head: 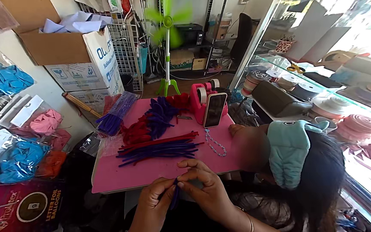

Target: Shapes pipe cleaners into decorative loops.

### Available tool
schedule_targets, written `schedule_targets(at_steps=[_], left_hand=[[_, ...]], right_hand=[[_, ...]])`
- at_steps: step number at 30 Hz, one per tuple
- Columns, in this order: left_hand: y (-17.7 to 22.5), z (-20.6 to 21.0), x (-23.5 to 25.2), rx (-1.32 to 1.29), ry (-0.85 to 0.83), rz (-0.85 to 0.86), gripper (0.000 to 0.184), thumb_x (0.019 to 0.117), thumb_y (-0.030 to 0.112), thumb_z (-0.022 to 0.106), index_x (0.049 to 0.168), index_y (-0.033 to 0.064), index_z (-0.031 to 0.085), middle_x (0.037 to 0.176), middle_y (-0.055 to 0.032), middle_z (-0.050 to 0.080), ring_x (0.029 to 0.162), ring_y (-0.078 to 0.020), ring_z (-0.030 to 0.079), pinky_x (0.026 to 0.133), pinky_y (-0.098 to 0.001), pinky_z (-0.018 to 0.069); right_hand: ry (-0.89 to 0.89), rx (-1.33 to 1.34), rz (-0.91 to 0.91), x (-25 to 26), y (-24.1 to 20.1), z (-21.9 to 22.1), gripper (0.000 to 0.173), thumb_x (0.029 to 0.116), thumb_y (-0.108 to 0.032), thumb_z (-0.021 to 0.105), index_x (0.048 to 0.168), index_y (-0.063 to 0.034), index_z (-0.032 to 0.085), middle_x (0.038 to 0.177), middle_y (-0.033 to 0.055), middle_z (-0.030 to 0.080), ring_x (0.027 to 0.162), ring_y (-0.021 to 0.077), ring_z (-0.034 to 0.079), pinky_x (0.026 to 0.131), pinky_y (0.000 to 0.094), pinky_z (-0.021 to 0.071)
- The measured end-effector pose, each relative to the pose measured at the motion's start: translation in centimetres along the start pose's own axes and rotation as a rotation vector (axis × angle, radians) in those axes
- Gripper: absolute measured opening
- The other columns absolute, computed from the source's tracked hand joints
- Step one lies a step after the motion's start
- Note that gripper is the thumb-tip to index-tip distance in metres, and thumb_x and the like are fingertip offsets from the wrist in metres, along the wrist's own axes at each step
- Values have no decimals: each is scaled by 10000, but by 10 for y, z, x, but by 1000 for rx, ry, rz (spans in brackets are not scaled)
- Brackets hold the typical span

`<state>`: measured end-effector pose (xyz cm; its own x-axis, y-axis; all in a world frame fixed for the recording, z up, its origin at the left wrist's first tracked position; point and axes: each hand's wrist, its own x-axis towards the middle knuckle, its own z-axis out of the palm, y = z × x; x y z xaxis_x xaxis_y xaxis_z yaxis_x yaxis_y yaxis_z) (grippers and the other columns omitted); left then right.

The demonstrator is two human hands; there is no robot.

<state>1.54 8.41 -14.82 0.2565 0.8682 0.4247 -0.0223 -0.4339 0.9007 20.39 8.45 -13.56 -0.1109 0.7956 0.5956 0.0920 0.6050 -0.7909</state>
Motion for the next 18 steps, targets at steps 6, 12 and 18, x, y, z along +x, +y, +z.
schedule_targets(at_steps=[6, 12, 18], left_hand=[[-1, -3, 1, 127, -30, 79, 186, 1006, 173, 631, 1050, 52, 766, 953, -7, 729, 878, -9, 675, 793, -144, 561], [1, -6, 2, 212, -70, 126, 190, 1011, 165, 621, 1035, 45, 766, 949, -14, 725, 888, -6, 672, 816, -139, 555], [3, -9, 4, 28, -123, 19, 274, 1068, 224, 537, 1176, 64, 732, 993, -16, 730, 849, -32, 690, 755, -178, 586]], right_hand=[[-4, 55, 82, -1, 1, -1, 85, 937, -164, 743, 989, -98, 758, 1256, 52, 676, 1205, 113, 618, 1009, 248, 535], [-56, 95, 177, -1, 1, -6, 161, 935, -204, 746, 997, -56, 760, 1333, 83, 645, 1170, 89, 633, 937, 225, 558], [-78, 244, 206, 4, 1, -13, 91, 938, -164, 739, 930, -73, 744, 1234, 36, 656, 1136, 74, 626, 918, 216, 562]])
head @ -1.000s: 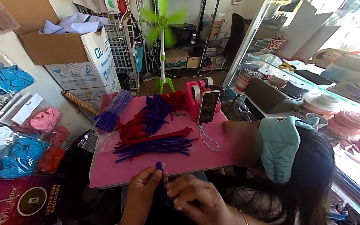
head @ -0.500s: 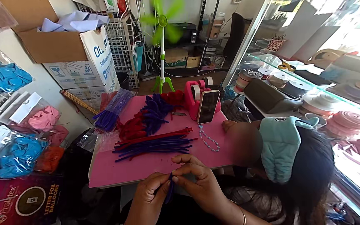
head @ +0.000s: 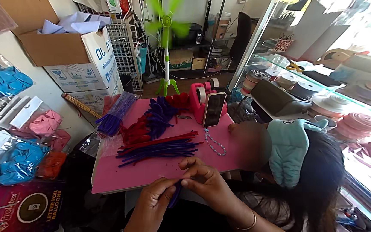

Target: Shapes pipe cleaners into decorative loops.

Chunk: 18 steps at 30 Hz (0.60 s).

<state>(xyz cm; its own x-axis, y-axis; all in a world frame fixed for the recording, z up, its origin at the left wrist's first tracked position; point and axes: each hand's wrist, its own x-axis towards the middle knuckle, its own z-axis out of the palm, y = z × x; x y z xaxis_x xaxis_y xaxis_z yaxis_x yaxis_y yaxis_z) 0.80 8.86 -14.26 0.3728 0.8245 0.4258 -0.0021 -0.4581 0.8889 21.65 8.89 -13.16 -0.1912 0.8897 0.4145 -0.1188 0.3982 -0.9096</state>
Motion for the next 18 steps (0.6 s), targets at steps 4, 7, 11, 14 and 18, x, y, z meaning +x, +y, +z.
schedule_targets(at_steps=[4, 7, 11, 14, 18], left_hand=[[-12, 3, 4, -501, 8, -142, 516, 992, 539, 533, 1325, 164, 655, 1047, -3, 743, 827, -75, 717, 683, -227, 606], [-17, 22, 4, -692, 42, -164, 396, 871, 393, 766, 1185, 165, 684, 992, 7, 737, 816, -69, 710, 699, -223, 602], [-8, 39, 9, -792, 278, -271, 364, 850, 248, 818, 1182, 127, 728, 955, -18, 748, 759, -69, 705, 666, -222, 603], [-6, 39, 12, -767, 424, -285, 331, 891, 172, 787, 1209, 103, 727, 937, -32, 753, 717, -62, 702, 630, -204, 595], [-7, 34, 10, -663, 491, -264, 251, 948, 106, 708, 1192, 47, 707, 905, -40, 750, 697, -71, 704, 607, -211, 598]], right_hand=[[287, 289, 53, 6, 2, 7, 50, 951, -139, 714, 922, -128, 753, 1207, -1, 682, 1092, 63, 639, 901, 224, 554], [384, 314, 29, 7, 8, 14, 42, 942, -132, 724, 917, -136, 757, 1207, 3, 679, 1113, 61, 632, 909, 213, 551], [354, 252, -18, 0, 17, 27, 32, 941, -137, 727, 943, -129, 758, 1223, -3, 664, 1120, 59, 626, 915, 206, 553], [336, 189, -33, -5, 24, 29, 36, 940, -136, 730, 952, -119, 759, 1213, 0, 654, 1058, 43, 633, 886, 192, 555], [324, 161, 13, -9, 32, 30, 31, 919, -128, 754, 926, -98, 758, 1211, 15, 651, 1019, 43, 639, 858, 191, 565]])
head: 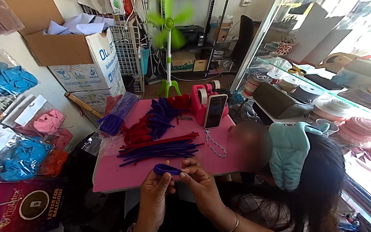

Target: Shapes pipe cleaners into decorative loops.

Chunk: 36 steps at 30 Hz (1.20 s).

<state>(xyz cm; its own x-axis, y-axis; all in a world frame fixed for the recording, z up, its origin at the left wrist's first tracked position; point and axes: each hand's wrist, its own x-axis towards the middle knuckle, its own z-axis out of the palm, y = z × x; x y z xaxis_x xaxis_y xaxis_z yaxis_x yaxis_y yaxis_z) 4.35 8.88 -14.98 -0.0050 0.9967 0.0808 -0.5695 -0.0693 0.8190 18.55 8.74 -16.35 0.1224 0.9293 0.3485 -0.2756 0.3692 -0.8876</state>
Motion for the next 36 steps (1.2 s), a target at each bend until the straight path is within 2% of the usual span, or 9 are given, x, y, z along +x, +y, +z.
schedule_targets(at_steps=[6, 11, 15, 18, 22, 28, 30, 33, 36], left_hand=[[8, -5, 2, 161, 29, 55, 228, 966, 82, 653, 1178, 6, 690, 895, -35, 747, 685, -72, 700, 577, -206, 591], [6, -11, 3, 172, 6, 119, 183, 951, 151, 715, 1116, 87, 759, 948, -19, 766, 696, -42, 696, 588, -182, 579], [3, -13, 4, 169, 40, 163, 150, 928, 214, 751, 1053, 141, 789, 971, 1, 768, 706, -7, 677, 592, -147, 549], [0, -13, 4, 152, 89, 186, 114, 928, 204, 750, 1011, 148, 805, 936, 10, 765, 680, 6, 655, 578, -133, 525], [-2, -13, 3, 150, 150, 207, 69, 927, 178, 745, 958, 149, 799, 879, 28, 740, 650, 9, 626, 561, -127, 504], [1, -22, 5, 189, 92, 172, 144, 947, 280, 729, 1007, 169, 800, 963, 33, 764, 675, 26, 633, 561, -120, 498], [2, -21, 5, 191, 113, 178, 144, 969, 259, 701, 997, 155, 797, 947, 32, 760, 670, 24, 631, 558, -120, 499], [5, -26, 8, 214, 134, 220, 136, 977, 238, 688, 962, 161, 799, 910, 47, 748, 643, 24, 606, 545, -117, 479], [22, -39, 11, 277, 181, 287, 160, 1012, 230, 629, 977, 191, 779, 922, 88, 747, 628, 35, 595, 542, -124, 480]], right_hand=[[4, -104, -24, -4, 10, -2, 24, 905, -134, 761, 914, -112, 755, 1202, 10, 653, 1033, 53, 638, 844, 194, 566], [-14, -87, -28, -6, 11, -2, 29, 910, -127, 759, 917, -100, 755, 1203, 18, 650, 1034, 56, 638, 852, 197, 569], [-24, -6, 93, -8, 6, 3, 30, 905, -105, 757, 899, -76, 751, 1209, 24, 652, 994, 33, 644, 810, 178, 570], [-24, 48, 206, -10, 4, 6, 32, 905, -92, 748, 880, -72, 749, 1203, 26, 652, 1045, 49, 637, 848, 192, 568], [-21, 94, 292, -10, 4, 10, 46, 901, -71, 745, 855, -67, 741, 1202, 31, 652, 1043, 49, 633, 864, 193, 556], [-6, 72, 364, -7, 4, 12, 67, 894, -63, 740, 827, -64, 732, 1205, 38, 655, 1069, 56, 627, 882, 201, 549], [-9, 70, 387, -6, 5, 13, 76, 894, -64, 740, 819, -64, 729, 1202, 40, 656, 1073, 58, 625, 886, 201, 544], [-60, 65, 407, -2, 5, 15, 64, 901, -75, 737, 839, -59, 729, 1208, 42, 653, 1090, 65, 621, 894, 212, 544], [-239, -102, 314, 17, 8, 16, 84, 933, -129, 706, 927, -46, 712, 1229, 52, 650, 1103, 66, 623, 873, 224, 547]])
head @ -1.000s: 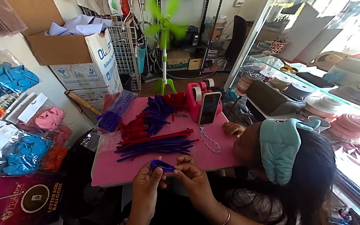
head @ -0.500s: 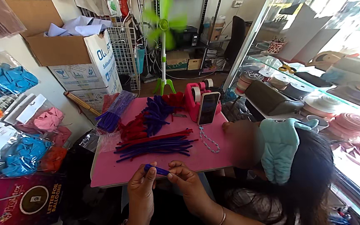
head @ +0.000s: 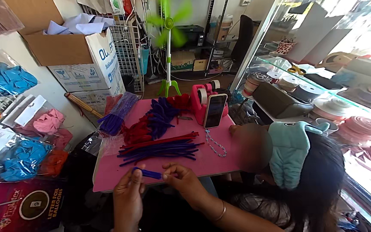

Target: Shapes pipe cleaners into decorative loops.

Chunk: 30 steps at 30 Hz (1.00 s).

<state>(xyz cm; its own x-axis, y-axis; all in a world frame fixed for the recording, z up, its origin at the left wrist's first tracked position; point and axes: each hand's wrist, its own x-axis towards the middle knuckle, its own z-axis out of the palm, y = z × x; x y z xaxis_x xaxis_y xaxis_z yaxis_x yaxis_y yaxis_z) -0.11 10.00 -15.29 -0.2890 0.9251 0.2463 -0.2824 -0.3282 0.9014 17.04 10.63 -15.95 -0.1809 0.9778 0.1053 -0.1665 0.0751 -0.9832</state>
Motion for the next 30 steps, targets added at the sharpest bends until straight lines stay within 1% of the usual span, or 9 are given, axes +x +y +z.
schedule_targets(at_steps=[2, 6, 9, 14, 17, 23, 25, 27, 30], left_hand=[[14, -15, 9, 13, 84, 29, 200, 1034, 186, 573, 977, 195, 764, 889, 106, 741, 625, 37, 606, 536, -122, 487], [36, -40, 19, 11, 182, 100, 269, 1056, 134, 496, 967, 173, 747, 815, 105, 720, 614, 39, 609, 518, -108, 478], [42, -49, 19, -9, 192, 144, 266, 1055, 134, 503, 957, 173, 747, 829, 92, 730, 613, 38, 614, 516, -102, 475], [37, -57, 17, -77, 65, 69, 158, 985, 345, 662, 991, 243, 782, 848, 77, 740, 638, 30, 625, 546, -114, 492], [28, -61, 20, -115, 8, 2, 199, 932, 417, 714, 1004, 243, 778, 1009, 50, 758, 833, -49, 712, 732, -218, 603], [13, -51, 19, -323, -207, -115, 258, 1021, 390, 583, 1073, 184, 729, 1061, -44, 753, 1006, -199, 737, 927, -392, 602], [13, -45, 17, -409, -258, -168, 266, 1033, 384, 561, 1065, 167, 711, 939, -29, 736, 909, -184, 744, 891, -398, 615], [14, -38, 15, -443, -266, -210, 249, 1042, 374, 554, 1051, 156, 674, 814, 10, 668, 706, -102, 690, 691, -289, 620], [16, -30, 14, -380, -251, -209, 258, 1068, 366, 504, 1077, 135, 620, 747, 63, 562, 524, 16, 492, 464, -122, 430]], right_hand=[[-54, -259, -172, 24, 0, -4, 138, 951, -157, 680, 981, -29, 724, 1214, 89, 651, 1100, 84, 609, 878, 227, 517], [-84, -892, -367, 73, 4, -3, 189, 955, -194, 662, 1069, -95, 775, 1188, 114, 696, 1155, 314, 613, 959, 513, 479], [-161, -1150, -382, 95, 13, 7, 212, 966, -190, 650, 1123, -115, 771, 1222, 128, 684, 1185, 356, 599, 948, 527, 482], [-133, -1214, -434, 105, 26, 10, 163, 960, -167, 646, 999, -71, 772, 1155, 143, 699, 1145, 359, 620, 910, 519, 498], [-74, -1132, -413, 105, 8, 4, 184, 976, -160, 616, 1001, -45, 758, 1081, 149, 719, 1077, 361, 655, 898, 541, 507], [180, -993, -639, 100, -32, -17, 191, 1014, -113, 551, 1055, 1, 699, 980, 129, 729, 930, 276, 712, 859, 481, 559], [214, -982, -769, 90, -41, -23, 177, 1013, -110, 566, 1048, -28, 719, 979, 95, 730, 926, 206, 703, 862, 363, 570], [170, -942, -803, 74, -48, -28, 199, 1025, -118, 566, 1082, -48, 744, 1017, 76, 735, 969, 157, 686, 895, 281, 553], [127, -853, -810, 45, -46, -31, 184, 1004, -134, 612, 1082, -63, 762, 1000, 42, 733, 940, 102, 672, 863, 233, 550]])
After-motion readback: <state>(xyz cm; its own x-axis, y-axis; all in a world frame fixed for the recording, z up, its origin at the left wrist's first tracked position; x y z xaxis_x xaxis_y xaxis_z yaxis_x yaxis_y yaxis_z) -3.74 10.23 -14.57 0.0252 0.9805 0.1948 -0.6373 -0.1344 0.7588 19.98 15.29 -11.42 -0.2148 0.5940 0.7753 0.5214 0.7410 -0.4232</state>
